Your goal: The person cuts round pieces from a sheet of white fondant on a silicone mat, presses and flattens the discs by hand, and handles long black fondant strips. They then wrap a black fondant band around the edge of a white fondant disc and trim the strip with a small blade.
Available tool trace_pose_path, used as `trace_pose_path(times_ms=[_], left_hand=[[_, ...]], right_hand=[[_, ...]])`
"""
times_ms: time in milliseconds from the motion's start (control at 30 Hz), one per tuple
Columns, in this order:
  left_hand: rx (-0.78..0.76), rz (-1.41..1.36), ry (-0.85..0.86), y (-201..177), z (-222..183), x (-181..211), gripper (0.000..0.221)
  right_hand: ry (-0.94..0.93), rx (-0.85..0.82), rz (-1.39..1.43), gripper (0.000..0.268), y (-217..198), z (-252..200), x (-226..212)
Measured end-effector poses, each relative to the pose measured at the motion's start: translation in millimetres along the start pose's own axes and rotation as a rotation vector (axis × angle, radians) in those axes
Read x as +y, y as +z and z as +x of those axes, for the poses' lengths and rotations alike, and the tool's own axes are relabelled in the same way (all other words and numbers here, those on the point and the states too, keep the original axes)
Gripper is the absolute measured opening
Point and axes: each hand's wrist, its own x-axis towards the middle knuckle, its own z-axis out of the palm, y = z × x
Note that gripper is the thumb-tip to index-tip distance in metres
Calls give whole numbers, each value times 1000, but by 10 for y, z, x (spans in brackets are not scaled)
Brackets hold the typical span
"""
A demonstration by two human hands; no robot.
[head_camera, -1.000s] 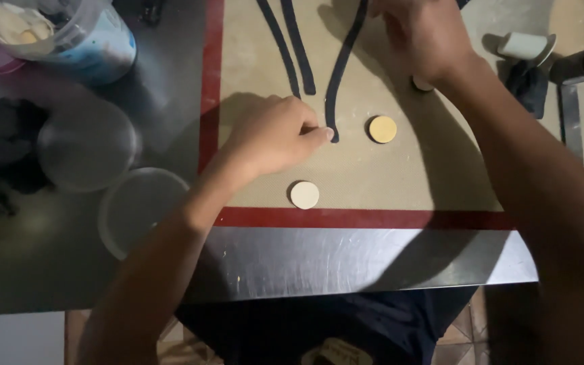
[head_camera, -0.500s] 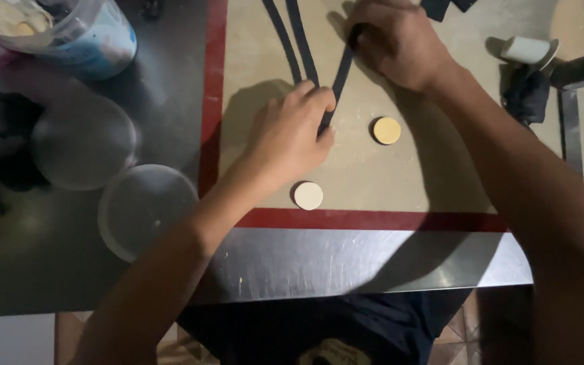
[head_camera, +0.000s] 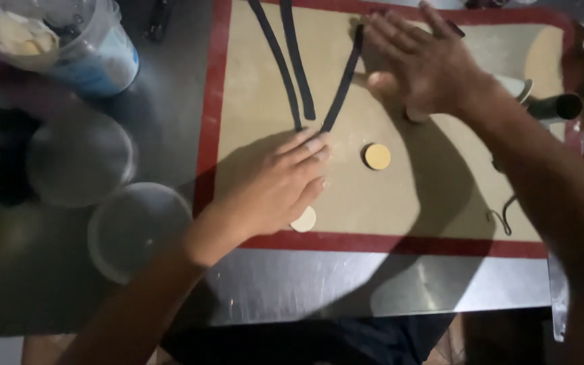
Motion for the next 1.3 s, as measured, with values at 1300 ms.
trace_pose_path(times_ms=[1300], left_hand=[[85,-120,-108,41,2,444,27]], right_hand=[[390,343,441,36,-233,-1623,-529]])
